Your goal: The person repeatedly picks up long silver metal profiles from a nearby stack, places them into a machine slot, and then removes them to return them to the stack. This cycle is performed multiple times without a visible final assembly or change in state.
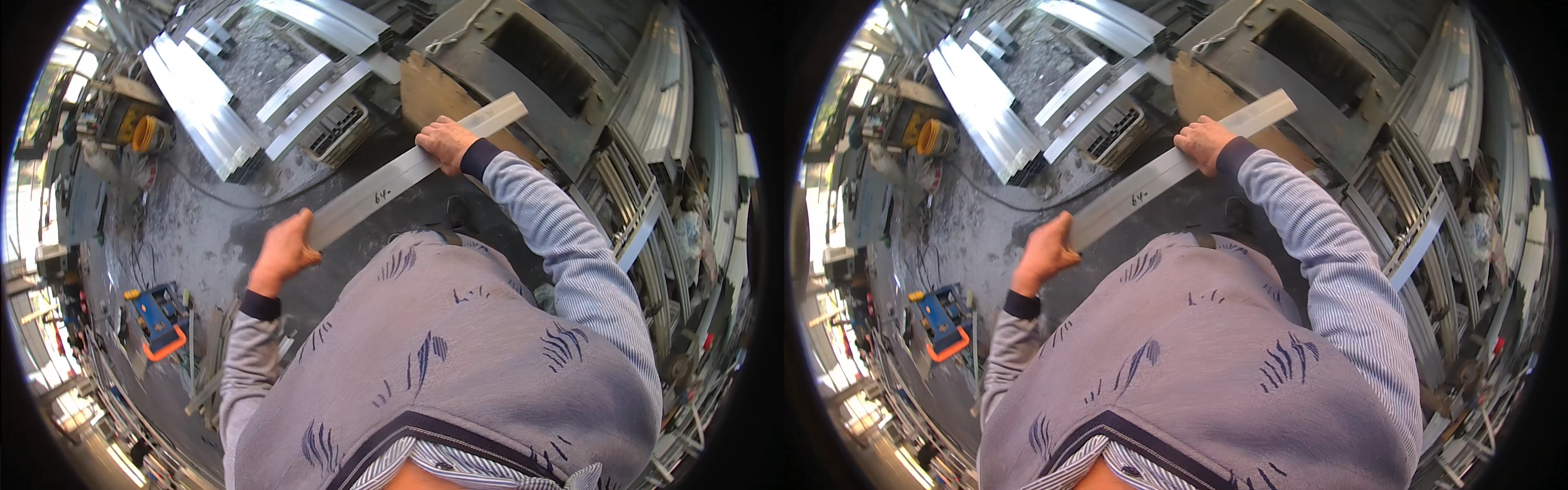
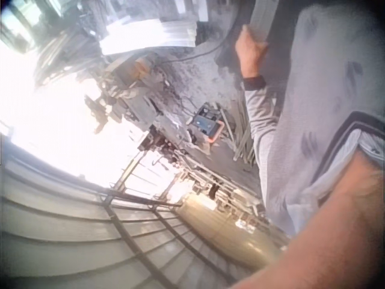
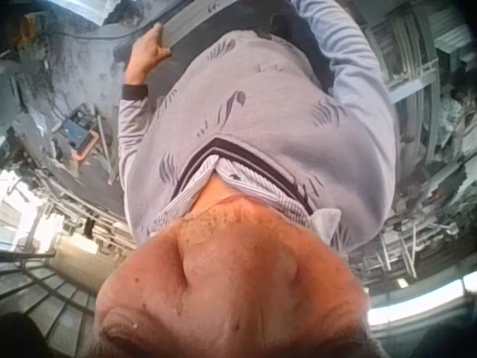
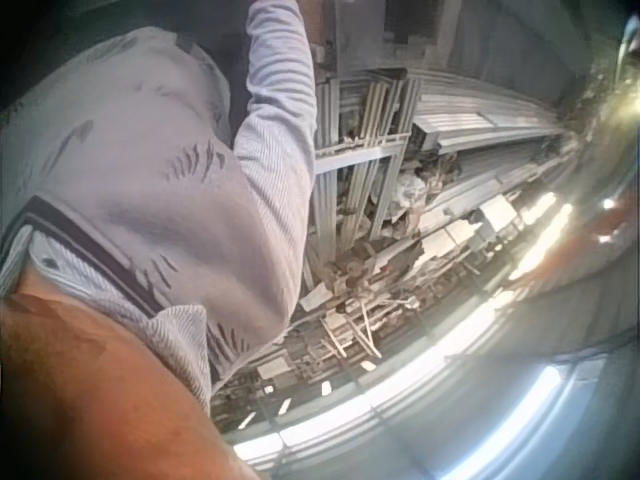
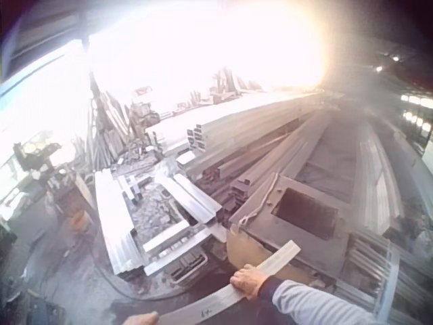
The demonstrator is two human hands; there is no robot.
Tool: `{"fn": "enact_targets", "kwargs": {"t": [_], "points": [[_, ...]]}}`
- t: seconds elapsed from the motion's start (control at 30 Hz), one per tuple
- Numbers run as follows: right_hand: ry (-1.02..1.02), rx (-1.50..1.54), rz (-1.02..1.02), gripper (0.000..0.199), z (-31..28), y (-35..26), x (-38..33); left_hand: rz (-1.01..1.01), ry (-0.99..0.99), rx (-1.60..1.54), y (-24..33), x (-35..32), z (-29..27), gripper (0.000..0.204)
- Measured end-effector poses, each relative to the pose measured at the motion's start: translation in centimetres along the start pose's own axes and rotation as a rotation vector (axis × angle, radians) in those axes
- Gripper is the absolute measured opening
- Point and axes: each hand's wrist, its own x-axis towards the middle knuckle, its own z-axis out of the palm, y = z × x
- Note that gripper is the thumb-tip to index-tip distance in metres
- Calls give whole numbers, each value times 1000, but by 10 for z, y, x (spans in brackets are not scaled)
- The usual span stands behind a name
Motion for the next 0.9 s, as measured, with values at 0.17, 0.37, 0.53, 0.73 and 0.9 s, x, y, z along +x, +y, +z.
{"fn": "enact_targets", "kwargs": {"t": [0.17,0.37,0.53,0.73,0.9], "points": [[637,275,90,42,-22,-22,3,115,1010,504,-1,10,-96,52],[841,883,738,57,-42,1,7,-130,708,-263,45,84,-29,59],[1211,1403,864,42,-18,49,-12,-68,17,-680,123,140,93,73],[1038,1375,1363,53,31,88,-56,-100,-220,-575,157,180,138,53],[869,877,1516,75,43,106,-76,3,-585,-1195,182,220,155,45]]}}
